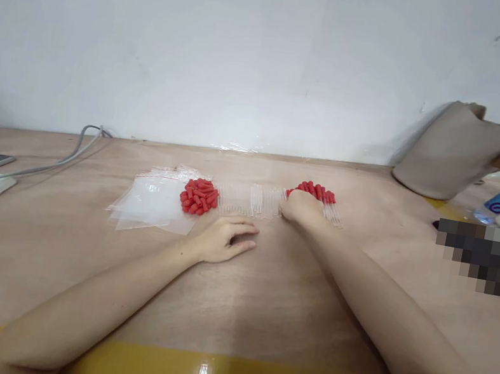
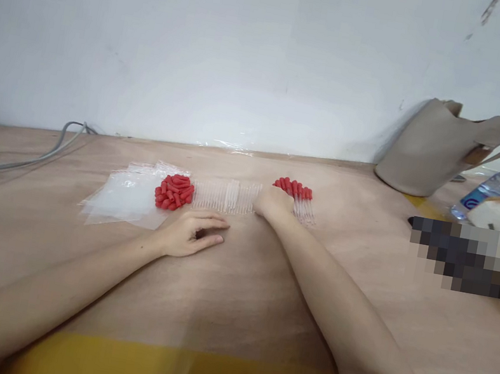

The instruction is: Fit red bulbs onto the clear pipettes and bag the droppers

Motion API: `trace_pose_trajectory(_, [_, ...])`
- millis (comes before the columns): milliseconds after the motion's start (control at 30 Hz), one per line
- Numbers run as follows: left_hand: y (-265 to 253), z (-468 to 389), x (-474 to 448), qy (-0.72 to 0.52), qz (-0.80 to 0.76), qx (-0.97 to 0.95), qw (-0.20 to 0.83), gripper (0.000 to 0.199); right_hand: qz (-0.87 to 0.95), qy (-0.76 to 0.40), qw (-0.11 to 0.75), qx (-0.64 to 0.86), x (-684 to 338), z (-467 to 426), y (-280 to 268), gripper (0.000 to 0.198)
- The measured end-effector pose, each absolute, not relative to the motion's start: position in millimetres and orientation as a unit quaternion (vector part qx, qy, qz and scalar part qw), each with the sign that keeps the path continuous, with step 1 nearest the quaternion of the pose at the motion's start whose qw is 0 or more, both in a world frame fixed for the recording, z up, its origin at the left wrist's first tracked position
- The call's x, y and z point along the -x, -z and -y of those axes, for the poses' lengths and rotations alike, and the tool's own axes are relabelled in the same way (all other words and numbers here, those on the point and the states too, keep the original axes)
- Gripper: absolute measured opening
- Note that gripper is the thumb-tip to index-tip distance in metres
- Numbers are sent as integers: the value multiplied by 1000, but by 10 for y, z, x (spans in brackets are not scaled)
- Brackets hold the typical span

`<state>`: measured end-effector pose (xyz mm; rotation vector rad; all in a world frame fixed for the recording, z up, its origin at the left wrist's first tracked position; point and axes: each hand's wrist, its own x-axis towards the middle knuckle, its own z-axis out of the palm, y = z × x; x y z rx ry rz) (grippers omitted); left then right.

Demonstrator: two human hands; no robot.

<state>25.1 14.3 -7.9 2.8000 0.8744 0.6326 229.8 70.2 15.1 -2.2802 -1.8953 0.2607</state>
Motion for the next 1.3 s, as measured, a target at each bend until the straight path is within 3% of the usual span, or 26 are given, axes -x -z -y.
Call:
trace_pose_trajectory(133, [-33, -279, -160, -271, -474, -832, -105, 23, 702, -18, 125, 701, -2334, -427, -141, 25])
trace_pose_trajectory(233, [-120, -418, -55, -258, -562, -767, -172, 19, 782, 40, 177, 597, -2433, -186, -45, 25])
trace_pose_trajectory(433, [-111, -538, 35, -188, -622, -739, -176, 23, 846, 116, 280, 438, -2656, -28, 279, 26])
trace_pose_trajectory(633, [-78, -564, 16, -165, -644, -722, -194, 28, 843, 128, 305, 425, -2693, -81, 412, 29])
trace_pose_trajectory(867, [-54, -590, 31, -178, -649, -718, -177, 26, 844, 94, 319, 422, -2697, -96, 435, 28])
trace_pose_trajectory(1033, [-92, -521, -38, -264, -615, -725, -162, 20, 843, 43, 331, 422, -2678, -66, 364, 20])
trace_pose_trajectory(1167, [-43, -322, -205, -336, -487, -805, -44, 14, 839, 12, 351, 415, -2671, -29, 314, 17])
trace_pose_trajectory(1300, [75, -94, -379, -302, -413, -854, 94, 11, 844, 21, 335, 418, -2648, 45, 274, 19])
